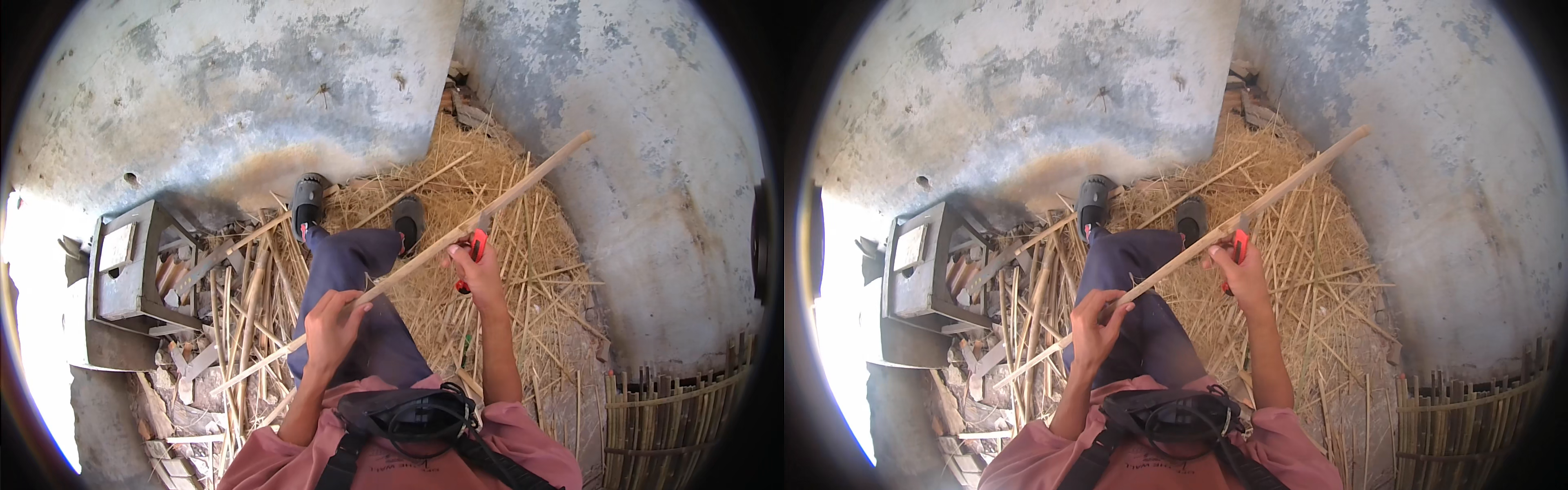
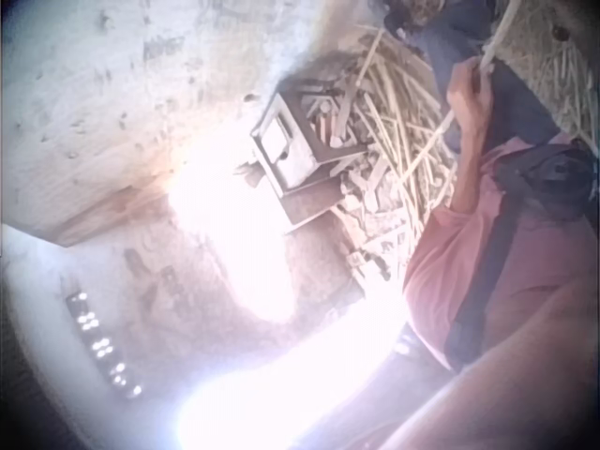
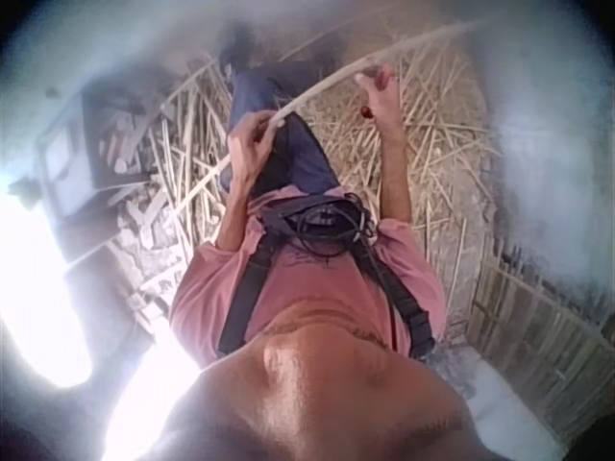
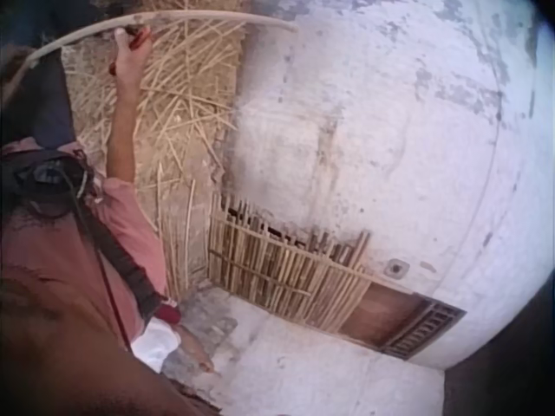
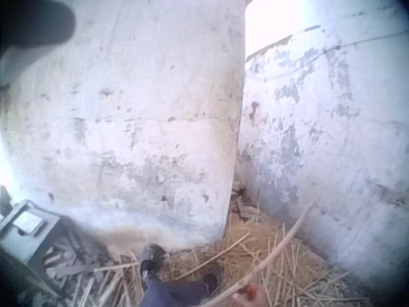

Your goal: The person is shaving a thin strip of bamboo with a red-handled knife, holding the strip against their leg to stabilize it while peeling away thin layers.

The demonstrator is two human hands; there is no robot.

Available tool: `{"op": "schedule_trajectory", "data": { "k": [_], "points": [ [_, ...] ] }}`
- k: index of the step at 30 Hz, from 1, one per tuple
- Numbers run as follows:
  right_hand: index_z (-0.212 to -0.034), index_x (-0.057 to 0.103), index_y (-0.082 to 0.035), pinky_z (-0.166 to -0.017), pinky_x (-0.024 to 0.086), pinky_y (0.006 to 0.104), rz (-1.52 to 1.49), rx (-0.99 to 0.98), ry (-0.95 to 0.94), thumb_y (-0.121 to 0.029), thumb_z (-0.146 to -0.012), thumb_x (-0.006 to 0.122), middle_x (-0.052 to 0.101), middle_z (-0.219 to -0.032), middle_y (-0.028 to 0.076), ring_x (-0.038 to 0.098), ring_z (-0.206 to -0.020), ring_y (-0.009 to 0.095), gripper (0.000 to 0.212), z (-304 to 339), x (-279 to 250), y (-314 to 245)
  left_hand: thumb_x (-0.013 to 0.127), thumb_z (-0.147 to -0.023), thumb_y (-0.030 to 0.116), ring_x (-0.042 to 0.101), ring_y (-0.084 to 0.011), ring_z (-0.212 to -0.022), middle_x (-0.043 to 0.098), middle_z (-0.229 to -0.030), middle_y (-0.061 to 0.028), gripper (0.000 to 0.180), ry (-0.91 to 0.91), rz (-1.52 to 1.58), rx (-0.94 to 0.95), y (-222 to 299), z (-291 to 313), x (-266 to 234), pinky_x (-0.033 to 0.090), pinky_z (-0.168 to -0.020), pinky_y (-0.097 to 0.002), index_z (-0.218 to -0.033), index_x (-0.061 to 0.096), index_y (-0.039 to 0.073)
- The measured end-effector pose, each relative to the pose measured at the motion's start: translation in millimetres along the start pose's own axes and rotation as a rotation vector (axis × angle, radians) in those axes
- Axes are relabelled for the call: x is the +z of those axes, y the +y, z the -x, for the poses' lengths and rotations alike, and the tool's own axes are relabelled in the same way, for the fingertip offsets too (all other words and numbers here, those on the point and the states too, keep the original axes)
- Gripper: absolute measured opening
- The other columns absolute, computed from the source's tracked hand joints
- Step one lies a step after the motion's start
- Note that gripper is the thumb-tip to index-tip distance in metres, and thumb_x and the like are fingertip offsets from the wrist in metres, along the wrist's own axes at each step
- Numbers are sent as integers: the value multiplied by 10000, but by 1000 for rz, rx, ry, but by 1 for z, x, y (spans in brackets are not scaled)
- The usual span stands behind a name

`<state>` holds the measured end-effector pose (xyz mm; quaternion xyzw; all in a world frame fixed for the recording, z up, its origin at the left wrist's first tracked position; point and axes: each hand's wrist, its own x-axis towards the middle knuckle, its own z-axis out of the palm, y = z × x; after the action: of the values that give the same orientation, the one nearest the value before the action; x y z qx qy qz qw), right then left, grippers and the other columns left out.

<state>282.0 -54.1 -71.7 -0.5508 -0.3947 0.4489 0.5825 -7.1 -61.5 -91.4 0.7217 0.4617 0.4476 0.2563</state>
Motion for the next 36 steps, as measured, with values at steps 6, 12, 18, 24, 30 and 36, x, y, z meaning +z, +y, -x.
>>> {"op": "schedule_trajectory", "data": {
  "k": [6,12,18,24,30,36],
  "points": [
    [-1121,675,20,-783,511,295,61,-112,-18,-88,-995,687,741,-913,59,660,-789,118,167,-5,0,5,855,-880,106,651,-163,-666,709,-826,-90,205,-13,49,-22,-2,0,-2,478,-578,-296,-1037,761,12],
    [-1120,666,26,-800,509,264,123,-142,-63,-90,-1007,673,746,-924,57,668,-831,97,163,-6,5,-3,839,-917,141,610,-82,-649,707,-766,-39,201,-125,198,-223,-3,2,-1,455,-574,-265,-1055,758,21],
    [-1129,679,42,-717,501,249,275,-180,-146,-85,-1008,650,735,-859,40,637,-760,80,178,-14,-1,-8,822,-942,147,593,-57,-651,688,-737,-19,193,-134,181,-249,-4,1,-10,445,-573,-254,-1066,753,17],
    [-1046,764,9,-667,501,286,552,-254,-243,-70,-972,665,710,-805,59,615,-709,90,146,-16,-12,-32,784,-984,146,606,-53,-682,681,-740,5,169,-230,232,-287,-14,3,-23,462,-605,-244,-1074,752,6],
    [-987,778,-9,-636,470,283,610,-378,-401,-55,-953,691,716,-824,27,571,-686,89,104,-16,-15,-49,740,-1019,147,619,-65,-716,710,-801,-6,168,-356,444,-400,-35,5,-36,495,-674,-240,-1085,755,-7],
    [-954,774,-7,-605,478,273,217,-279,-538,-40,-926,687,702,-791,38,606,-662,103,98,-4,-39,-43,676,-1063,198,549,-44,-618,667,-762,-3,243,-515,579,-498,-30,-7,-48,414,-557,-233,-1120,776,-17]
  ]
}}
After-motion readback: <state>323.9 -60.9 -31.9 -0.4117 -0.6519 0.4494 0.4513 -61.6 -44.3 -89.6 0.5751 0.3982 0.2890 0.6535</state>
